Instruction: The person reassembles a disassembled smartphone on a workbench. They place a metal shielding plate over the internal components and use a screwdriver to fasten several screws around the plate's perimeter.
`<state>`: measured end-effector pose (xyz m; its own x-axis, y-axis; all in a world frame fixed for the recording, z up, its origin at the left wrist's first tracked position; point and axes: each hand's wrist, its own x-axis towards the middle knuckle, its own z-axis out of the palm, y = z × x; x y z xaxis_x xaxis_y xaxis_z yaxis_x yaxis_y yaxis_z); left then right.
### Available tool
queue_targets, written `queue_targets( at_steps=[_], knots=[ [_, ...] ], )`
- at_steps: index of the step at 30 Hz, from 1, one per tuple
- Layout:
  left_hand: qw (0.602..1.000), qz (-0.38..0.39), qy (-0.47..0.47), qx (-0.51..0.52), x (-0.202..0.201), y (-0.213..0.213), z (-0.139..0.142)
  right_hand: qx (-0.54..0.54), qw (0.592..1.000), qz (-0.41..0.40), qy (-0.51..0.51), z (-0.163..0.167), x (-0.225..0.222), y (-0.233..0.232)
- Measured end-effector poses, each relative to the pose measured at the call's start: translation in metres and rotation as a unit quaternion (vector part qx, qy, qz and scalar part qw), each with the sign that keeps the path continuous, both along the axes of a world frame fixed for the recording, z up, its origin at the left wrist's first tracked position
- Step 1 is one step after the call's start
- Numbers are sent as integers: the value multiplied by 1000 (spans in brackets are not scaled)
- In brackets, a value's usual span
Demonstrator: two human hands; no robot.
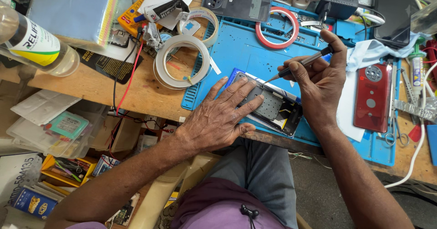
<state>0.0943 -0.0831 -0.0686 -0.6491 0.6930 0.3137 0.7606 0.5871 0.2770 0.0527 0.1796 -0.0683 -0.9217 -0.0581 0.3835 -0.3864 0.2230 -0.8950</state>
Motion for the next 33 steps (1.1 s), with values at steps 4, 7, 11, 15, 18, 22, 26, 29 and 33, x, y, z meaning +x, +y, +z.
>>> queue_targets(
  at_steps=[4,7,11,15,18,22,26,29,33],
  knots=[
    [1000,-1,18,5,-4,0,2,-13,1000,-3,1,1,1,1],
    [1000,-4,18,10,-10,2,6,-70,997,-30,-13,2,1,2],
    [999,-10,31,10,-21,6,13,-118,993,-27,-15,3,1,4],
    [999,-37,1,-15,-33,6,18,-81,996,-25,-18,2,1,6],
    [999,-52,9,-8,-38,3,19,-43,999,-8,-15,0,0,6],
    [998,-56,15,38,-39,1,17,-27,999,-5,-20,-1,0,4],
    [997,-51,25,53,-36,1,15,-21,999,-1,-27,-1,0,2],
    [998,-48,8,38,-36,1,15,-32,999,4,-37,0,0,1],
    [998,-51,12,39,-36,1,16,-28,999,4,-37,-1,-1,0]
  ],
)
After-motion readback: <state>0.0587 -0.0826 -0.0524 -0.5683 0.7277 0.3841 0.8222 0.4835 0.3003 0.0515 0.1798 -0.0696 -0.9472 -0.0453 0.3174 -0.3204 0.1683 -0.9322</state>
